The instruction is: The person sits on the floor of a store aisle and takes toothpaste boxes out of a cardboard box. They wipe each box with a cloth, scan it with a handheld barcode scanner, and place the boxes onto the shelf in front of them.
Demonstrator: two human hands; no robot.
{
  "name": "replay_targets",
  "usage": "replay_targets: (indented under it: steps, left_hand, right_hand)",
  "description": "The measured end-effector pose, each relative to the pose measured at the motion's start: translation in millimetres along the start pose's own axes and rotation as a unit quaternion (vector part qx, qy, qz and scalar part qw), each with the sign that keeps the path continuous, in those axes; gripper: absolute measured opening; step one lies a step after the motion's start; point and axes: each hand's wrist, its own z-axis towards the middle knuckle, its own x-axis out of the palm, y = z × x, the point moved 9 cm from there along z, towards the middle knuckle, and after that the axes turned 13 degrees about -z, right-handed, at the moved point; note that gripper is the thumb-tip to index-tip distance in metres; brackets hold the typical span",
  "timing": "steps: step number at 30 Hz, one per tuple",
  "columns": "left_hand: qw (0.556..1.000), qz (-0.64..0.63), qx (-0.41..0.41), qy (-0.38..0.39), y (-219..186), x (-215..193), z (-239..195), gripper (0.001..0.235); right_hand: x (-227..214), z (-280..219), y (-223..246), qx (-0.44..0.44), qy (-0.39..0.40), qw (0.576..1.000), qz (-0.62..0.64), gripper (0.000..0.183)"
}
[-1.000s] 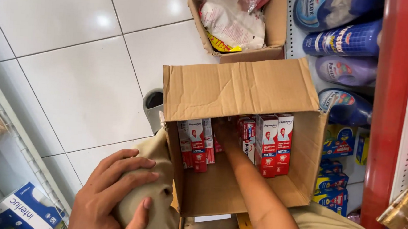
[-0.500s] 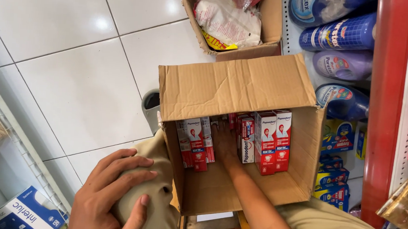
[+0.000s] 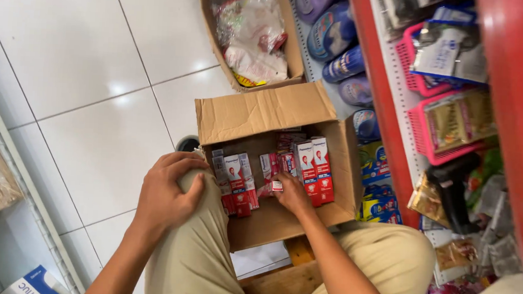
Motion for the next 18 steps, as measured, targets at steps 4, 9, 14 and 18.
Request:
replay_targets:
  steps: [4,9,14,18]
  left_hand:
    - [1.0,0.012,0.018,0.003,-7.4,3.3,-8.7,0.027]
    - [0.936,0.264,0.224,-0.063,-59.2,16.8,-41.8,0.019]
    - [0.94,-0.227,0.021,0.254,-60.6,147.4,-90.4,0.053]
    - [0.655,-0.575,-0.234,0.432,-81.4,227.8,-176.4,0.073]
  right_hand:
    - [-58.7,-17.5,-6.3,0.091,0.018,0.989,0.116,0.041]
    - [-170.3,-57.9,52.6,0.077,0.019,0.951,0.3,0.04]
    - [-254.8,-125.5,116.8,0.047,-0.017,0.935,0.352,0.043]
    - [-312.7,-215.4,142.9,0.06,-0.122,0.969,0.208,0.071]
